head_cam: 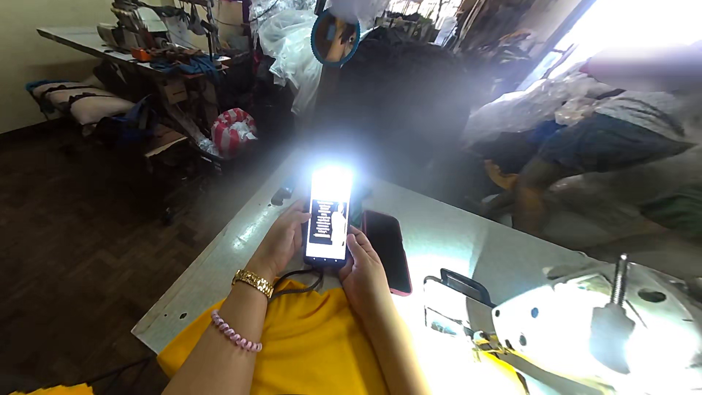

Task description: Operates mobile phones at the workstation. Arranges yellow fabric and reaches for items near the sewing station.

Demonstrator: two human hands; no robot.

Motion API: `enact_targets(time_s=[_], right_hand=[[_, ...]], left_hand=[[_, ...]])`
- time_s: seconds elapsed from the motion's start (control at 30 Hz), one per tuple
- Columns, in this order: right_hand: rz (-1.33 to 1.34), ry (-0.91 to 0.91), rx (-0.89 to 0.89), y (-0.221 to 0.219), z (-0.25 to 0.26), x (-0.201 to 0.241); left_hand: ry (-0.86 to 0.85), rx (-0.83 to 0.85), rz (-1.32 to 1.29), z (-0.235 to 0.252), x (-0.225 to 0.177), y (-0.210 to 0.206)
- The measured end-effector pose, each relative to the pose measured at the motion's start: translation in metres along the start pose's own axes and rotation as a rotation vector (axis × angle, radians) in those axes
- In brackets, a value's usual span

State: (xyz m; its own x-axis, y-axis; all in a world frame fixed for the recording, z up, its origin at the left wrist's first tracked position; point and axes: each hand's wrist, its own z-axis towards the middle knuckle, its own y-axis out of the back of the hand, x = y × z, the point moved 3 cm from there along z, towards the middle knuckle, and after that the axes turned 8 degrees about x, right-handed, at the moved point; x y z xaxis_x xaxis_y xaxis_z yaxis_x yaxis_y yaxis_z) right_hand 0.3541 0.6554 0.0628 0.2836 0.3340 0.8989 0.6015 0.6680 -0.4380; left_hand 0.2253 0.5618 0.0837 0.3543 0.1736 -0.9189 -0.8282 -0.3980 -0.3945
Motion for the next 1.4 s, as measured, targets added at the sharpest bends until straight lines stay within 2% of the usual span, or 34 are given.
enact_targets(time_s=[0.73, 1.17, 1.4], right_hand=[[-0.015, 0.003, 0.005, 0.0001, -0.0001, 0.0000], [0.049, -0.010, -0.003, -0.0021, -0.0018, 0.0026], [0.001, -0.017, 0.033, 0.0004, -0.0016, 0.0005]], left_hand=[[-0.003, -0.002, 0.045, -0.0010, 0.0011, 0.0014], [-0.013, 0.009, 0.018, -0.0004, 0.0007, 0.0002], [-0.014, -0.007, -0.031, -0.0003, 0.0012, -0.0021]])
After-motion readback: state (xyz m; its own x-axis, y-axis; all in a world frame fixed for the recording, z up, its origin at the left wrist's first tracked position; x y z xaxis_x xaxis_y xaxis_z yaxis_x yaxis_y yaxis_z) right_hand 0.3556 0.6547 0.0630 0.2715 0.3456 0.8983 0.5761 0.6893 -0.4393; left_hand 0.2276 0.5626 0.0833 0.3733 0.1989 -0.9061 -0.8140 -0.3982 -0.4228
